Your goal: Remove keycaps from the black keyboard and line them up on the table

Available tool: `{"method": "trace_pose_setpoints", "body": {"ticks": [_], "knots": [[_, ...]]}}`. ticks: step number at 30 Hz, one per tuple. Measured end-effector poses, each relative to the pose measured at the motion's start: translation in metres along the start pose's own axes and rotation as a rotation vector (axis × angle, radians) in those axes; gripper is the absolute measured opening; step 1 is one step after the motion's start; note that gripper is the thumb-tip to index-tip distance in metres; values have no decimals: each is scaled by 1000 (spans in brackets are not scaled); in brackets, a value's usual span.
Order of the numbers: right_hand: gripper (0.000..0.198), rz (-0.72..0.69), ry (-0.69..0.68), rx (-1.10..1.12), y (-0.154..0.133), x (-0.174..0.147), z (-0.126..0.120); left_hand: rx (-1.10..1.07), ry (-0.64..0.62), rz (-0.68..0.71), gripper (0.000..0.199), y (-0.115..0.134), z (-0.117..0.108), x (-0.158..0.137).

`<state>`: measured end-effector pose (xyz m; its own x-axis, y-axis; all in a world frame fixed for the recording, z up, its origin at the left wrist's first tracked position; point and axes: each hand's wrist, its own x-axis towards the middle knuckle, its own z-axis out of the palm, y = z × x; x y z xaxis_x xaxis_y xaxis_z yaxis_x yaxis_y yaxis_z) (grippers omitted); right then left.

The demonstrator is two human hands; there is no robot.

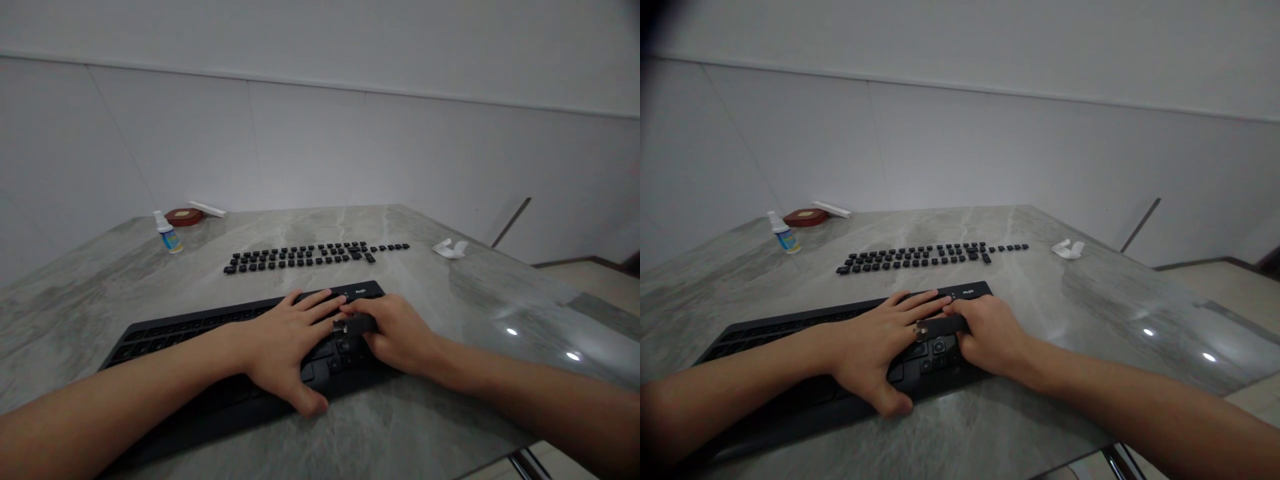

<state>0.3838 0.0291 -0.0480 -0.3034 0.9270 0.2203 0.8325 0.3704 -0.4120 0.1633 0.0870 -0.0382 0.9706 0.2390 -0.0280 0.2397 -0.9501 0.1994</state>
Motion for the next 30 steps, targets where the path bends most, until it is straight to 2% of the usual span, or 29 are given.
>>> {"method": "trace_pose_setpoints", "body": {"ticks": [11, 30], "knots": [[27, -34, 94, -50, 3, 0, 9, -18, -40, -2, 117, 1, -2, 1], [29, -32, 126, 37, 5, 1, 10, -35, 3, 20, 113, 2, 0, -2]]}}
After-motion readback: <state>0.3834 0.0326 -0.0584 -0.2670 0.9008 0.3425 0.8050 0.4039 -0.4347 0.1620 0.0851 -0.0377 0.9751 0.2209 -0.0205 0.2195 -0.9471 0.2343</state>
